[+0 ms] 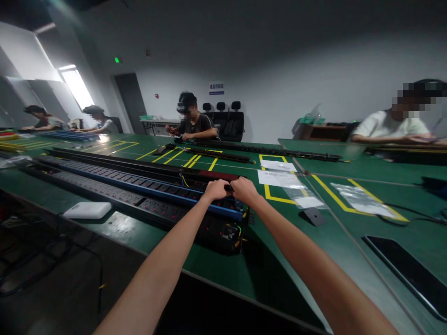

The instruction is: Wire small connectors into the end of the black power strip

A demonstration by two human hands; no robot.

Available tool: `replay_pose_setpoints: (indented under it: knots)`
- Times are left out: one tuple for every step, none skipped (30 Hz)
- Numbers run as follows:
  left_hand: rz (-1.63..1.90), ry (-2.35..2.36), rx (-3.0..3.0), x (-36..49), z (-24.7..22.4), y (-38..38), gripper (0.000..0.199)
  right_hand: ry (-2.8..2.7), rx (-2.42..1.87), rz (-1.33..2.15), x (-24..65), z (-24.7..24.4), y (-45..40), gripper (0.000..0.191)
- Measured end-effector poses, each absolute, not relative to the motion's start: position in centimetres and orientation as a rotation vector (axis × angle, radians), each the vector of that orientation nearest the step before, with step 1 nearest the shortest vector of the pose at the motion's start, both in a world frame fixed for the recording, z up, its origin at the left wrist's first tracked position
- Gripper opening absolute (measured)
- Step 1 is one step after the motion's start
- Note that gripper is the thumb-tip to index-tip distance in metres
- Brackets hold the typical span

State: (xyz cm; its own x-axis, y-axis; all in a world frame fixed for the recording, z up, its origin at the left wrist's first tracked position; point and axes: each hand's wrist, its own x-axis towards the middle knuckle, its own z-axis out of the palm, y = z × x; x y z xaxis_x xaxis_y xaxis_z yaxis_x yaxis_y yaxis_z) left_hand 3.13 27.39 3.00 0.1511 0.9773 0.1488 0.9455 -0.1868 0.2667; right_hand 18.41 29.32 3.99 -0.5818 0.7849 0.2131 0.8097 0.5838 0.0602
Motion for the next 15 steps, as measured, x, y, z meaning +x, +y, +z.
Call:
replay_pose_setpoints:
  knots:
    - [0.443, 1.927, 2.296, 3.14, 3.0, 27.45, 0.031, -2.638, -1.355, -0.219, 18.35, 4.07, 29.27, 0.02]
    - [0.448, 1.928, 2.292, 3.15, 2.98, 27.5, 0.03, -2.624, -1.365, -0.203, 18.3, 4.15, 29.25, 0.02]
    - [0.454, 1.929, 2.289, 3.16, 2.94, 27.56, 0.03, -2.614, -1.376, -0.184, 18.26, 4.2, 29.25, 0.02]
    - [0.46, 1.93, 2.286, 3.18, 2.9, 27.62, 0.029, -2.607, -1.386, -0.168, 18.24, 4.23, 29.27, 0.02]
    - [0.465, 1.932, 2.282, 3.18, 2.86, 27.67, 0.029, -2.603, -1.392, -0.153, 18.21, 4.24, 29.28, 0.02]
    - [0.468, 1.932, 2.277, 3.19, 2.83, 27.73, 0.028, -2.6, -1.396, -0.141, 18.19, 4.22, 29.29, 0.019]
    - [0.47, 1.931, 2.274, 3.19, 2.81, 27.78, 0.028, -2.596, -1.402, -0.133, 18.16, 4.2, 29.28, 0.019]
    - [0.471, 1.931, 2.27, 3.19, 2.8, 27.83, 0.028, -2.593, -1.405, -0.128, 18.14, 4.18, 29.26, 0.019]
    - [0.471, 1.932, 2.266, 3.2, 2.81, 27.89, 0.027, -2.592, -1.408, -0.128, 18.11, 4.16, 29.22, 0.019]
    - [0.471, 1.933, 2.262, 3.22, 2.83, 27.94, 0.027, -2.595, -1.407, -0.135, 18.1, 4.17, 29.2, 0.02]
    - [0.471, 1.934, 2.259, 3.24, 2.86, 27.98, 0.026, -2.602, -1.407, -0.148, 18.08, 4.2, 29.19, 0.021]
    - [0.47, 1.936, 2.254, 3.28, 2.89, 28.02, 0.025, -2.61, -1.407, -0.162, 18.08, 4.26, 29.22, 0.021]
    - [0.47, 1.939, 2.25, 3.31, 2.92, 28.03, 0.024, -2.62, -1.405, -0.172, 18.08, 4.35, 29.31, 0.021]
    - [0.471, 1.942, 2.245, 3.35, 2.95, 28.02, 0.024, -2.628, -1.402, -0.173, 18.11, 4.46, 29.46, 0.021]
    - [0.475, 1.945, 2.24, 3.37, 2.97, 27.99, 0.024, -2.634, -1.397, -0.161, 18.15, 4.59, 29.67, 0.02]
